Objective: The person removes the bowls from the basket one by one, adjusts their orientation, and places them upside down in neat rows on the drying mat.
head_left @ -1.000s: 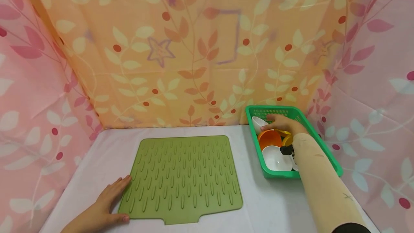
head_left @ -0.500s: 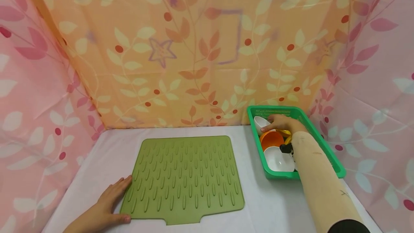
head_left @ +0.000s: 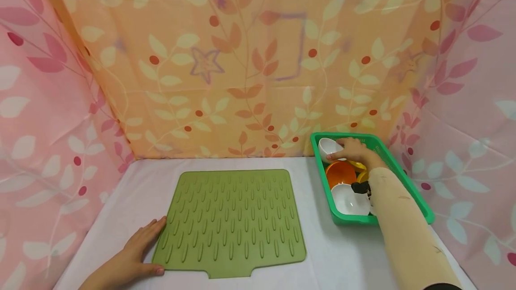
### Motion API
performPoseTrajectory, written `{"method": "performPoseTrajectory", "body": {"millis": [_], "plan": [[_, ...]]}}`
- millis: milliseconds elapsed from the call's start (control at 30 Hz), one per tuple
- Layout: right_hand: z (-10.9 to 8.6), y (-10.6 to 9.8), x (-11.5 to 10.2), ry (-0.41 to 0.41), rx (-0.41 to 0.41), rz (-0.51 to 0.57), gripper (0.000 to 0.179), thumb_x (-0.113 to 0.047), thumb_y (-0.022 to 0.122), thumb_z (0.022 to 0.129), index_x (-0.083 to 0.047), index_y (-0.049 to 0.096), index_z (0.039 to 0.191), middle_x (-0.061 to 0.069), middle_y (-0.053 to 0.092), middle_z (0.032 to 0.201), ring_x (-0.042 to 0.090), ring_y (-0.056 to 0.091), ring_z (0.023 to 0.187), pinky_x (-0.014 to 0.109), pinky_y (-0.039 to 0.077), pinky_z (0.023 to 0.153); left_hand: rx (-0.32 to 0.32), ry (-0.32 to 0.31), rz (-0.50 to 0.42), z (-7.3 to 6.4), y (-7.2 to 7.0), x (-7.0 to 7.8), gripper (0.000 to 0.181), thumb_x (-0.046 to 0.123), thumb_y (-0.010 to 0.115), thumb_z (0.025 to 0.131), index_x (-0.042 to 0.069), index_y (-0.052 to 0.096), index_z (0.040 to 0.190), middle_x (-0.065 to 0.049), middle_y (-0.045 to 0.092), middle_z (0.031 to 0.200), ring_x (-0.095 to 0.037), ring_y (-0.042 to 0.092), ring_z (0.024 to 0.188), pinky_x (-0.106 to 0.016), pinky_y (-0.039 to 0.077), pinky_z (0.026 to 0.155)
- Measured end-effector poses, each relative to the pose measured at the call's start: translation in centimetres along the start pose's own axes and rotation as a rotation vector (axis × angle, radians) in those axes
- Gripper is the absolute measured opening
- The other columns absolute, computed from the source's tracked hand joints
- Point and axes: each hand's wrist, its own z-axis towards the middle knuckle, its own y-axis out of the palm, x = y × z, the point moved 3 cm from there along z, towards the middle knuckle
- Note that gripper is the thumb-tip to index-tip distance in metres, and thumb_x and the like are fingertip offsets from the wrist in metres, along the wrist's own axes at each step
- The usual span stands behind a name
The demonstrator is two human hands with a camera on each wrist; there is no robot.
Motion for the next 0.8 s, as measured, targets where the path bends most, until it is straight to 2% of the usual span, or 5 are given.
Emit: {"method": "performPoseTrajectory", "body": {"millis": [167,300,567,800], "plan": [[-0.9,-1.0,-0.6,0.007,0.061,0.03,0.112,-0.073,0.076,0.076,0.0,0.041,0.153,0.031,0.037,0.152,0.05,0.031,0.13,0.069,0.022,0.103,0.003,-0.028,-0.023,-0.1,0.0,0.0,0.113,0.047,0.088,0.072,0.003,0.031,0.16,-0.004,0.034,0.165,0.011,0.004,0.151,-0.005,-0.003,0.114],[-1.7,-1.4,-0.8,0.006,0.105,0.04,0.113,-0.07,0.078,0.076,0.002,0.039,0.154,0.033,0.036,0.151,0.05,0.03,0.129,0.067,0.02,0.102,0.0,-0.029,-0.028,-0.2,0.1,0.1,0.113,0.047,0.088,0.072,0.003,0.031,0.16,-0.001,0.033,0.166,0.012,0.003,0.15,-0.005,-0.004,0.113],[-3.4,-2.9,-1.7,-0.005,0.183,0.039,0.117,-0.073,0.079,0.073,0.001,0.038,0.154,0.034,0.031,0.149,0.053,0.026,0.13,0.073,0.014,0.104,-0.002,-0.008,-0.015,-0.1,0.0,0.1,0.112,0.047,0.087,0.074,0.001,0.031,0.159,0.0,0.032,0.166,0.011,0.003,0.151,-0.006,-0.003,0.115],[-5.3,-4.1,-3.8,-0.038,0.24,0.03,0.113,-0.068,0.08,0.075,-0.003,0.037,0.156,0.032,0.033,0.15,0.051,0.025,0.132,0.072,0.018,0.104,-0.018,-0.041,-0.021,-0.1,0.1,0.2,0.111,0.047,0.087,0.074,0.004,0.031,0.16,0.005,0.03,0.167,0.015,0.001,0.149,-0.005,-0.005,0.113]]}}
